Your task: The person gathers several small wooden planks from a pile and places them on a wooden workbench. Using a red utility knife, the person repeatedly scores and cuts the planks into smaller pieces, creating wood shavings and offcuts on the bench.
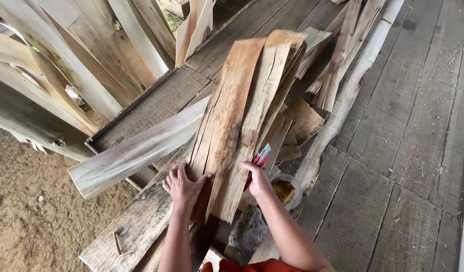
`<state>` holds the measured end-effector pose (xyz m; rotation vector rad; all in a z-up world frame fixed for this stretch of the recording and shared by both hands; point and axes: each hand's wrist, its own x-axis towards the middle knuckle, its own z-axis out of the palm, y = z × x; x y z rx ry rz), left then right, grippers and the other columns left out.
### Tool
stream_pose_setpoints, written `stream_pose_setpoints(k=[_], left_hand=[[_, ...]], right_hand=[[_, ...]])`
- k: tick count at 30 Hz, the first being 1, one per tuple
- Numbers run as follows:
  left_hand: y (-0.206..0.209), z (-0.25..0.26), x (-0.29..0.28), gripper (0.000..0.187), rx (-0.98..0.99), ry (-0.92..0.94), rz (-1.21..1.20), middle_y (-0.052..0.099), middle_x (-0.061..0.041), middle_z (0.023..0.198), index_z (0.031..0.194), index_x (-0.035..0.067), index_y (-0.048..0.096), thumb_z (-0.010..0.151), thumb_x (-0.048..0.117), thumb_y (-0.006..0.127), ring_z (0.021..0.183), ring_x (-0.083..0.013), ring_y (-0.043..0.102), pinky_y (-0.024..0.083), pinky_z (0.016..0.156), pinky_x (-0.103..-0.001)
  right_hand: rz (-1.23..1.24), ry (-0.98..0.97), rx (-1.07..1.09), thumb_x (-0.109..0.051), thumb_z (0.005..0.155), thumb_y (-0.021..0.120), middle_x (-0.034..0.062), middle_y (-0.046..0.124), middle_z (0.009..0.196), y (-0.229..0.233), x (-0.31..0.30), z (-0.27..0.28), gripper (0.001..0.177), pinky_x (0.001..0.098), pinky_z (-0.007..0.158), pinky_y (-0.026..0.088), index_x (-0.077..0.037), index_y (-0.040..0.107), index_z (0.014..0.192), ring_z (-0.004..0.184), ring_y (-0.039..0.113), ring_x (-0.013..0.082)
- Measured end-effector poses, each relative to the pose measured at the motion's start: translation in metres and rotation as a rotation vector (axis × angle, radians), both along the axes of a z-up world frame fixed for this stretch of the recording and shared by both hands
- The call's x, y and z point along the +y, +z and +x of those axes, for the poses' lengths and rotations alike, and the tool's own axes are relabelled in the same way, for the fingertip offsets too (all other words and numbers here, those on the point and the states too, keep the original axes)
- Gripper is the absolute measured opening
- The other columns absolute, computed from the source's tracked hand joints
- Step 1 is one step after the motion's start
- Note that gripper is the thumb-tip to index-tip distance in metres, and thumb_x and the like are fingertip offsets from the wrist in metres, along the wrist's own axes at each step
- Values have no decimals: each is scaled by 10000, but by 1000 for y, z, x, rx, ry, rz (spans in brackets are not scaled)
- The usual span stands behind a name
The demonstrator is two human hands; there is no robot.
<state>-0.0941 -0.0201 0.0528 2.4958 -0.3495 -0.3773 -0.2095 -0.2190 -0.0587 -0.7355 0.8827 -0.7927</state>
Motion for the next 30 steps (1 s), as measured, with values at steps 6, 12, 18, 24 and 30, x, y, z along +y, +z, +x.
stream_pose_setpoints(k=[6,12,18,24,30], left_hand=[[5,-37,-5,1016,-117,-1,-106,471,-74,1281,1436,231,486,626,753,808,1264,-296,428,246,1168,-548],[17,-105,-19,1001,-346,-69,-176,457,-95,1209,1407,205,479,627,748,792,1193,-330,450,311,1085,-573],[17,-195,-49,1020,-520,-148,-219,476,-101,1174,1389,189,495,603,774,778,1139,-335,481,337,1019,-558],[0,-295,-96,1051,-481,-210,-200,484,-97,1199,1402,180,498,604,813,756,1142,-324,473,341,1007,-545],[-13,-399,-136,1077,-298,-280,-153,452,-92,1253,1454,209,450,617,818,750,1181,-322,438,322,1038,-578]], right_hand=[[-42,-21,-80,70,601,830,27,747,930,13,-11,-41,468,373,825,511,-157,751,1002,864,678,178],[-60,-54,-164,58,641,836,23,725,999,81,-8,-108,523,392,881,518,-160,729,1104,930,659,188],[-15,-156,-207,108,628,803,83,755,1038,-36,-70,-208,579,404,845,557,-124,726,1153,939,718,244],[-7,-199,-192,95,641,787,110,734,1094,41,-80,-332,635,461,879,551,-112,689,1232,996,707,293],[-7,-226,-141,82,669,758,80,728,1101,26,-107,-445,642,456,906,554,-152,673,1261,1009,708,290]])
